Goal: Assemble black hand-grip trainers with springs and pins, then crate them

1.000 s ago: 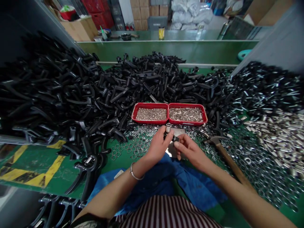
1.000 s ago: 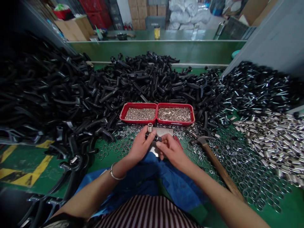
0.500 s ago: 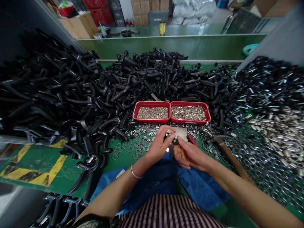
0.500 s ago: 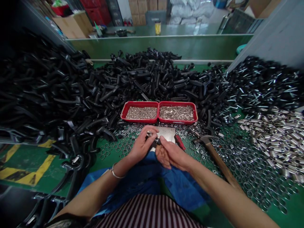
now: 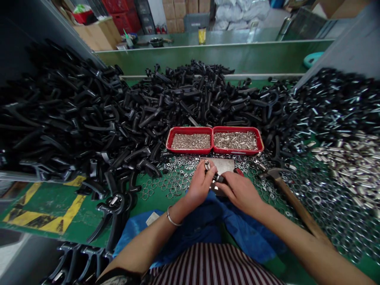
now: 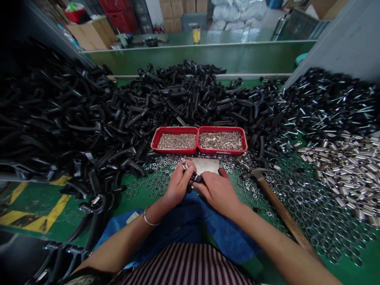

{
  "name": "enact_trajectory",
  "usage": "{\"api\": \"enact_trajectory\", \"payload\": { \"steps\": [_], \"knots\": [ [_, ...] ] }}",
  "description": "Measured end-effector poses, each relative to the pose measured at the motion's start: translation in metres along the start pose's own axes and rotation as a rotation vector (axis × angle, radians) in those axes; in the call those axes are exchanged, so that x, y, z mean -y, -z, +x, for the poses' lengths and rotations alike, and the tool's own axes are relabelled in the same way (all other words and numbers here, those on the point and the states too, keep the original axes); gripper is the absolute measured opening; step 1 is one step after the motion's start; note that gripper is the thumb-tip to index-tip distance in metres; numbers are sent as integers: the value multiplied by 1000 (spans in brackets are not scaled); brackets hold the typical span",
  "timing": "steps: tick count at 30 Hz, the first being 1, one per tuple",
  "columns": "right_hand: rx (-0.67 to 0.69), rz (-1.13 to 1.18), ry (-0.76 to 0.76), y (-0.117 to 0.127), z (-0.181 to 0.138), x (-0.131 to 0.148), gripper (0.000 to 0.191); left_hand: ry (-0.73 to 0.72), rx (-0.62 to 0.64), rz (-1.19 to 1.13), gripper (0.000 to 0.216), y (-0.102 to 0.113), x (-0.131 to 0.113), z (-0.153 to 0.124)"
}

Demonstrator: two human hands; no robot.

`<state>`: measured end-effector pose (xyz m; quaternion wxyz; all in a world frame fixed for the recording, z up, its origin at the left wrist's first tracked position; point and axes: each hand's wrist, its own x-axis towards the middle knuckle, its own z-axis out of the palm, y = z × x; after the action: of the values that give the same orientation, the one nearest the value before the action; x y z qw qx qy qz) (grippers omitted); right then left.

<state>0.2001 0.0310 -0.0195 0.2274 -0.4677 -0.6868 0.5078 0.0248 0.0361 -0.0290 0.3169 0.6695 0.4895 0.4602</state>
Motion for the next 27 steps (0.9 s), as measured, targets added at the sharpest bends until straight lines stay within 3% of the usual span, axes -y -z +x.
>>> {"api": "enact_trajectory", "payload": {
  "steps": [4, 5, 8, 9, 13, 14, 17, 19, 24, 27],
  "knots": [
    [265, 209, -71, -3, -3, 2, 58, -107, 15, 24, 19, 0, -1, -2],
    [238, 183, -64, -3, -4, 1, 57, -115, 24, 25, 18, 0, -2, -2],
    [-81, -61, 42, -5, -5, 1, 44, -72, -17, 41, 16, 1, -3, -3],
    [-113, -73, 51, -5, -5, 1, 44, -81, -27, 54, 16, 2, -3, -4],
    [215, 269, -76, -6, -8, 4, 56, -173, 48, 91, 16, 2, -5, -6],
    [195, 298, -74, -7, -8, 4, 51, -146, 41, 95, 16, 1, -5, -6],
    [-190, 181, 58, -12, -9, 3, 29, 13, -62, 123, 19, -5, -4, -7],
    [-311, 239, 80, -18, -10, 2, 29, 46, -98, 148, 19, -8, -3, -8],
    [21, 845, -161, -26, -13, 2, 36, -48, 38, 164, 18, -1, -5, -8],
    [9, 683, -206, -21, -14, 2, 35, -11, 120, 219, 21, 0, -1, 2]
  ]
}}
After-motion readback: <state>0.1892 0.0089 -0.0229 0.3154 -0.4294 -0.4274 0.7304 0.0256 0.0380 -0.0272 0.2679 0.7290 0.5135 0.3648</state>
